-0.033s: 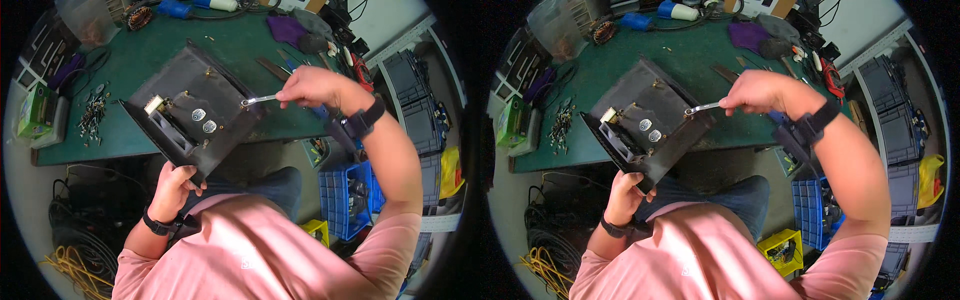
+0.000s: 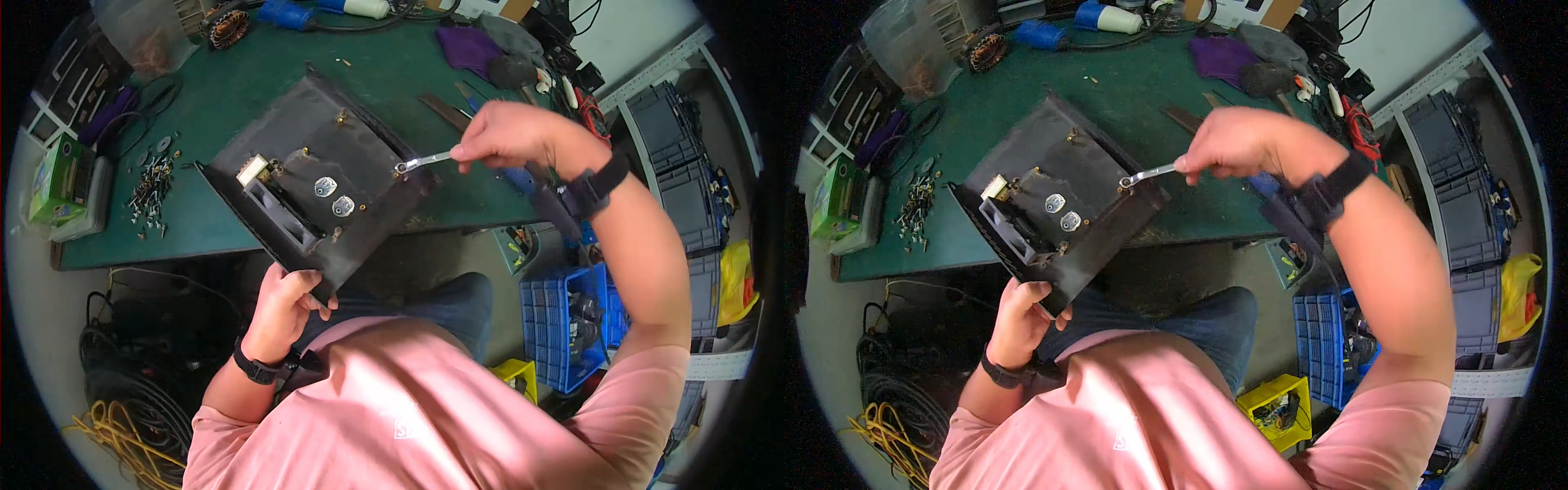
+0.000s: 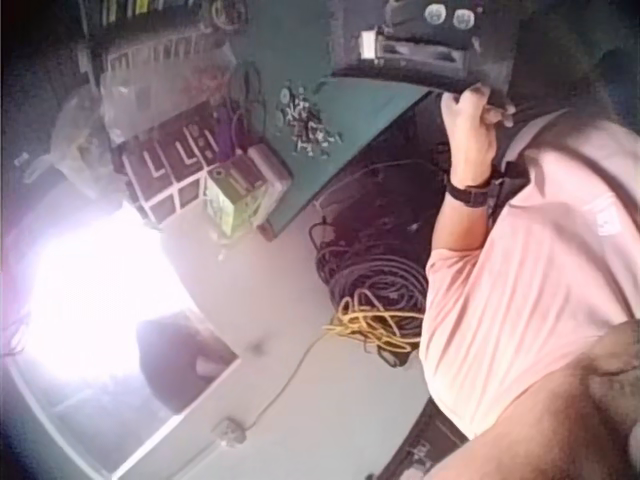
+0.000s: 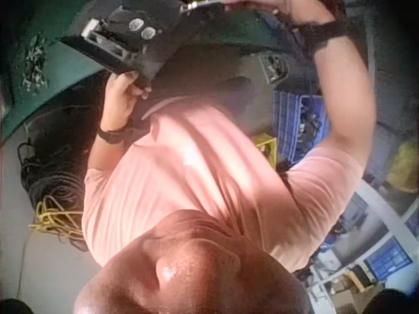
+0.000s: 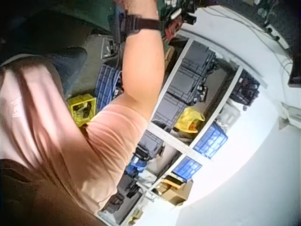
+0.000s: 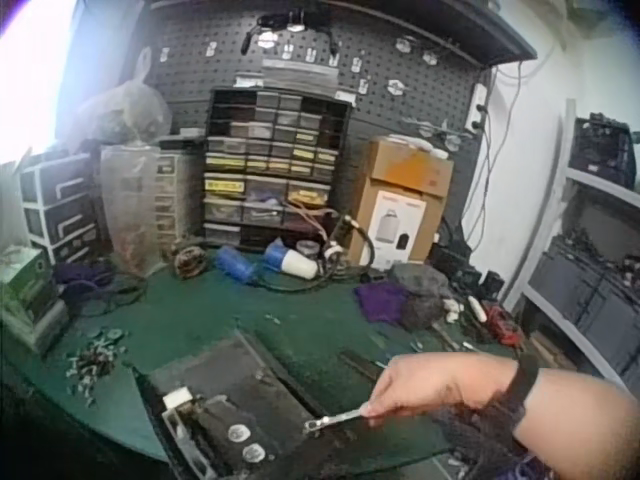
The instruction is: The person uses a wrench to tighten screws on a black metal electronic component. They then switch to a pair of pliers to adjust a small part on the same component. The person continues to use the wrench to tighten additional screws on the device.
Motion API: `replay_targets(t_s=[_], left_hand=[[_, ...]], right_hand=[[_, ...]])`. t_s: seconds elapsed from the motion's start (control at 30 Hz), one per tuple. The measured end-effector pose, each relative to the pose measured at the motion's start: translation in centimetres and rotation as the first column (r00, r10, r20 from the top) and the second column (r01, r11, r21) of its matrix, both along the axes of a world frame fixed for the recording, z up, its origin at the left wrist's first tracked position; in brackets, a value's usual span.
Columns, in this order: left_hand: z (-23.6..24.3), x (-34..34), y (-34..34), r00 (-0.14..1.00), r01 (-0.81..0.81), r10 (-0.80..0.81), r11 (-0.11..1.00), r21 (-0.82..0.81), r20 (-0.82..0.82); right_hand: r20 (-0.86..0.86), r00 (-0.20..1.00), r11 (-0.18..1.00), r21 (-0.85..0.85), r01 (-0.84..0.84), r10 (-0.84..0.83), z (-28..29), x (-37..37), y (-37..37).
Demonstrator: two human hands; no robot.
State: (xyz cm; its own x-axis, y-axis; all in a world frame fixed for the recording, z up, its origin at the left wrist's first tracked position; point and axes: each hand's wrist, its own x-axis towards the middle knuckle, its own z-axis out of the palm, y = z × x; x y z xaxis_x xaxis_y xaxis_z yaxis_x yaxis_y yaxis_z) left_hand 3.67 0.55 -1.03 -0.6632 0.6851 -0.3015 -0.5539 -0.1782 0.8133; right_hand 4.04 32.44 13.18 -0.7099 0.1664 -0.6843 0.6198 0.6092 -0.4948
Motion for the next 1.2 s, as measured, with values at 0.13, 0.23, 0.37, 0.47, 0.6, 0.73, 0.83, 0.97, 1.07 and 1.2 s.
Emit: replay_targets(t_s=[0.13, 0.23, 0.37, 0.47, 0.6, 0.73, 0.83, 0.97, 1.07, 1.2], left_hand=[[0.5, 0.0, -0.1, 0.999, -0.006, 0.005, 1.0, 0.023, 0.055], [1.0, 0.1, 0.0, 0.995, -0.03, 0.029, 0.999, 0.009, 0.093], [2.0, 0.2, 0.3, 0.997, -0.05, 0.053, 0.998, -0.038, 0.062], [2.7, 0.7, 0.8, 0.993, -0.095, 0.1, 0.993, -0.068, 0.068], [2.8, 0.7, 1.0, 0.991, -0.092, 0.098, 0.993, -0.07, 0.087], [2.4, 0.3, 0.8, 0.994, -0.056, 0.061, 0.997, -0.048, 0.096], [2.4, 0.3, 0.8, 0.988, -0.085, 0.088, 0.996, -0.028, 0.124], [2.6, 0.1, 0.7, 0.991, -0.055, 0.065, 0.995, -0.086, 0.119], [2.6, -0.1, 0.6, 0.992, -0.021, 0.035, 0.994, -0.11, 0.123], [2.6, 0.0, 0.4, 0.99, -0.021, 0.041, 0.989, -0.149, 0.136]], right_hand=[[0.091, 0.988, 0.988, 0.078, -0.131, 0.124, 0.2, -3.1, 0.8], [0.127, 0.981, 0.981, 0.105, -0.161, 0.147, 0.2, -3.9, 1.1], [0.072, 0.967, 0.957, 0.139, -0.253, 0.245, -0.1, -5.0, 1.7], [0.115, 0.943, 0.935, 0.139, -0.325, 0.311, 0.0, -6.1, 1.9], [0.164, 0.932, 0.938, 0.069, -0.339, 0.324, -1.0, -7.1, 2.7], [0.215, 0.908, 0.926, 0.037, -0.376, 0.36, -1.8, -8.2, 3.4], [0.212, 0.881, 0.899, 0.018, -0.437, 0.424, -2.2, -9.1, 3.6], [0.196, 0.815, 0.824, 0.047, -0.564, 0.546, -2.2, -10.6, 3.1], [0.228, 0.734, 0.746, 0.047, -0.665, 0.64, -2.2, -12.1, 3.0], [0.205, 0.438, 0.407, 0.179, -0.896, 0.875, -2.2, -16.5, 0.2]])
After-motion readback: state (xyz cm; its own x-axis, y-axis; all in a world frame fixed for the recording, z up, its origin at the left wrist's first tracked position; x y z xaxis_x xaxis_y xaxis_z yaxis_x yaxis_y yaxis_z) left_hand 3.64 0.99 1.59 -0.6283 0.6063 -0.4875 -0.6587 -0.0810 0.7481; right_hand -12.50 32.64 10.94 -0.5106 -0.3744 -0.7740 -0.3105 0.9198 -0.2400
